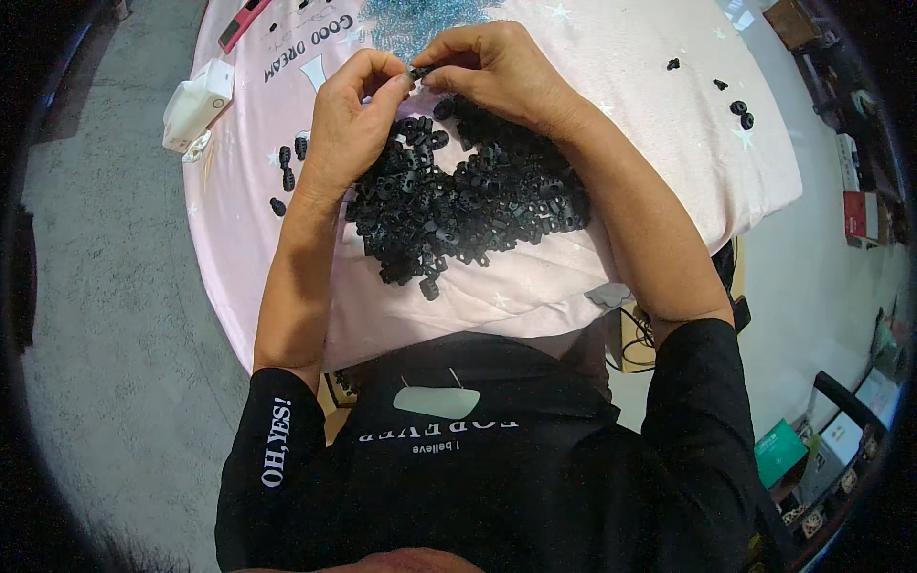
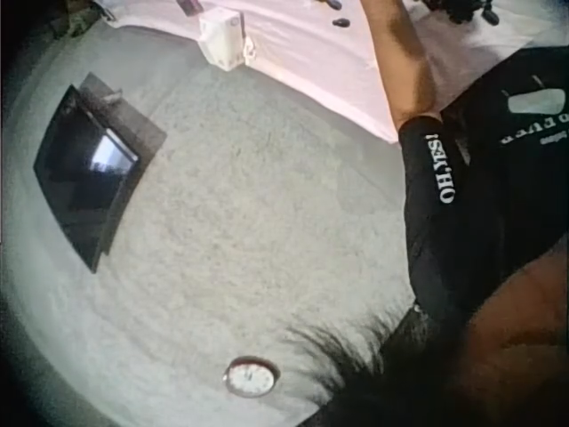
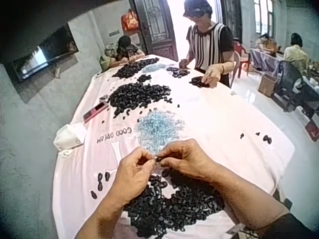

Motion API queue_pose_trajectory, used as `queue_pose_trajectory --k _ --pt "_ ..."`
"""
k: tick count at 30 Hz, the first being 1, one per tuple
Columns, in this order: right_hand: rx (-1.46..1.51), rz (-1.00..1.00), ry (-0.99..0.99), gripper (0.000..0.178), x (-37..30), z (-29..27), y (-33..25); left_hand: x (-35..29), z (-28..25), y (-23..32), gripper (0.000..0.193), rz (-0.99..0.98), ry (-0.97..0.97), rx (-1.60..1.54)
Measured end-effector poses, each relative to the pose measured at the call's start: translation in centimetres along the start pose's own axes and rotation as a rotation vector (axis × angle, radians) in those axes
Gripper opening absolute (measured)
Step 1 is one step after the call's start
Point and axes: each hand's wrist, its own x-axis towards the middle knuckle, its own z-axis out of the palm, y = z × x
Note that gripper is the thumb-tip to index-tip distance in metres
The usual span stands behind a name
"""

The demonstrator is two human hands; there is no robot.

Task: Sort and manipulate small black and blue plastic components on a table.

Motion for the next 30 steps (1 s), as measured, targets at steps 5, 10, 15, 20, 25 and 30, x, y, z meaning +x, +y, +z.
queue_pose_trajectory --k 5,10,15,20,25,30 --pt "-0.085 0.019 -0.005 0.018 0.0 -0.1 -0.8 -0.1 0.1 0.0 0.012 -0.018 -0.004 -0.009" --pt "-0.046 0.099 -0.009 0.018 -0.1 0.1 -1.2 -0.1 0.2 0.0 0.013 -0.004 0.011 0.009" --pt "0.154 0.145 -0.018 0.018 -0.1 0.0 -1.0 -0.1 0.2 0.1 0.012 0.040 0.028 0.042" --pt "0.253 0.289 -0.054 0.022 0.1 -1.2 -0.8 0.0 -0.1 0.5 0.011 0.119 0.021 0.103" --pt "0.344 0.329 -0.078 0.023 0.3 -1.3 -0.8 -0.2 -0.1 0.5 0.012 0.036 -0.033 0.078" --pt "0.322 0.322 -0.066 0.020 0.3 -1.3 -0.6 -0.2 0.0 0.8 0.012 0.043 -0.027 0.098"
